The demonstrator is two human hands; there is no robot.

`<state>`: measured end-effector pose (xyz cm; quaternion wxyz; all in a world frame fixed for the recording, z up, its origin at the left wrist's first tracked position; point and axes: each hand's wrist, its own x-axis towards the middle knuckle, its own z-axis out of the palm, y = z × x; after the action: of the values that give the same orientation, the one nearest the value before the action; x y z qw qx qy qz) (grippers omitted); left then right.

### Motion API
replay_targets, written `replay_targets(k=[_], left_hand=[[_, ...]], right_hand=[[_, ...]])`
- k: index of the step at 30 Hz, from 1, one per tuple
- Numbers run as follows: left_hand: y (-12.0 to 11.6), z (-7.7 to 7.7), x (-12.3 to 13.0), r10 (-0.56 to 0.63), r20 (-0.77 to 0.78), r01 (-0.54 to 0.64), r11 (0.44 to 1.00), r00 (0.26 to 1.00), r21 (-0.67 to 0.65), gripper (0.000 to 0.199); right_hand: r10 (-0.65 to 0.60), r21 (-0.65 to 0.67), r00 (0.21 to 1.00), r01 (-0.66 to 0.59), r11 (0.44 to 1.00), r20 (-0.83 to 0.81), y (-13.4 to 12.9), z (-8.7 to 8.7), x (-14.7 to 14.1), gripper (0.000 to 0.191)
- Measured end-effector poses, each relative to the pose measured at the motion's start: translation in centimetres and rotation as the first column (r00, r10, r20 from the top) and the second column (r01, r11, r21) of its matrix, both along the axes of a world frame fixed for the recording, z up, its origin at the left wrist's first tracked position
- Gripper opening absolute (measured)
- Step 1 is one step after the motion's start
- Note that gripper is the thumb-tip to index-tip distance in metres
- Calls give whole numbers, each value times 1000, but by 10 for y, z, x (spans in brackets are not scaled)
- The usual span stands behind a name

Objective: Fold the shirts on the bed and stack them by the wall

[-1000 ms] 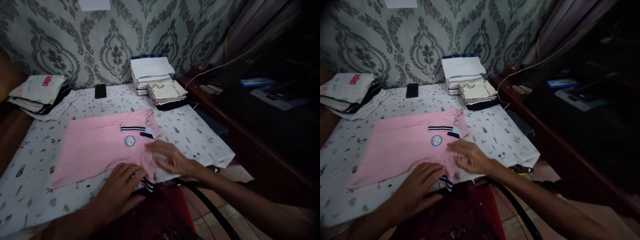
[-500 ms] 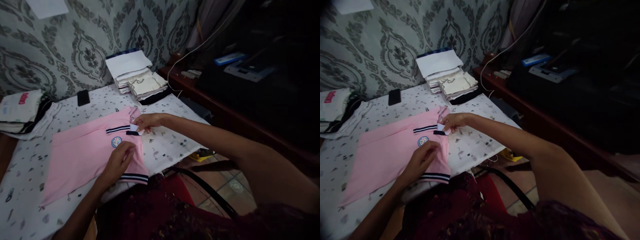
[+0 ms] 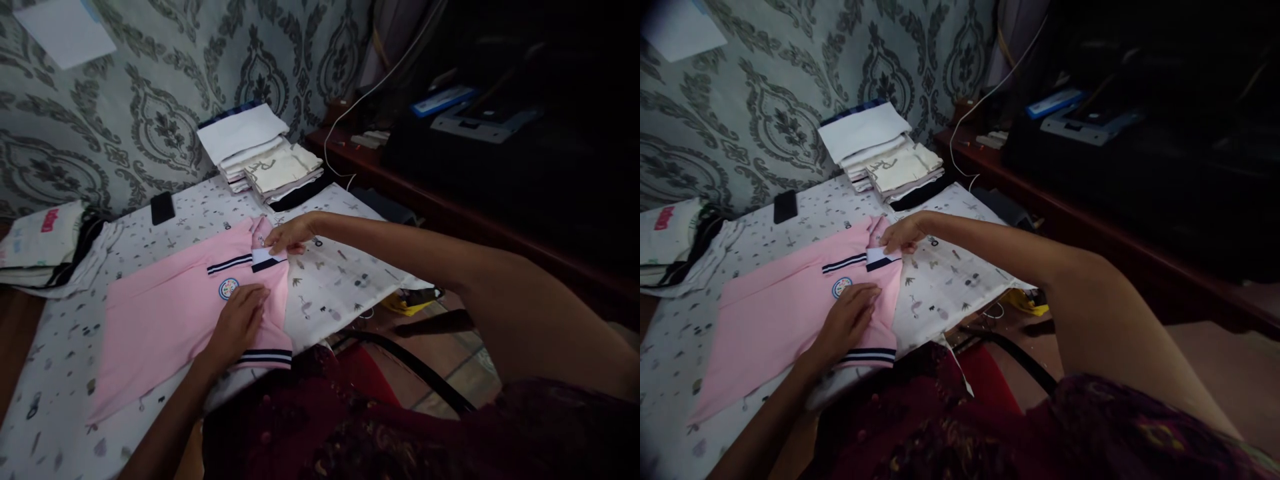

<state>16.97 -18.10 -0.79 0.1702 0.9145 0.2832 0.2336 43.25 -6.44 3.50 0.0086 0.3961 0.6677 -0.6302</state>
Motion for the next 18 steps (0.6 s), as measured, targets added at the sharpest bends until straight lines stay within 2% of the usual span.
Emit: replay_targets(k=[3,6,8,9,12,15,17,18], left_hand=[[-1,-2,1,-37,-144,49,996,989,81,46],[-3,-1,4,-13,-310,54,991,951,125,61],[-6,2,7,21,-402,38,990,915,137,67],[-7,4,8,31,-438,33,990,898,137,69],[-8,9,11,38,-496,29,991,867,128,73],[-9,13,12,26,-506,33,994,862,107,74],[-8,15,14,21,-503,29,995,864,91,73],[-8,15,14,17,-497,27,996,868,82,71]], right_hand=[[-42,74,998,38,997,56,-7,0,-3,27],[-80,181,987,55,982,137,-14,2,-7,19],[-139,293,974,82,952,178,-19,4,-9,15],[-175,363,965,95,927,193,-22,6,-10,19],[-278,596,929,82,799,245,-35,10,-11,38],[-404,802,894,93,591,194,-57,12,-17,39],[-392,877,918,141,459,57,-75,8,-24,30],[-324,889,946,155,432,-8,-83,4,-28,26]])
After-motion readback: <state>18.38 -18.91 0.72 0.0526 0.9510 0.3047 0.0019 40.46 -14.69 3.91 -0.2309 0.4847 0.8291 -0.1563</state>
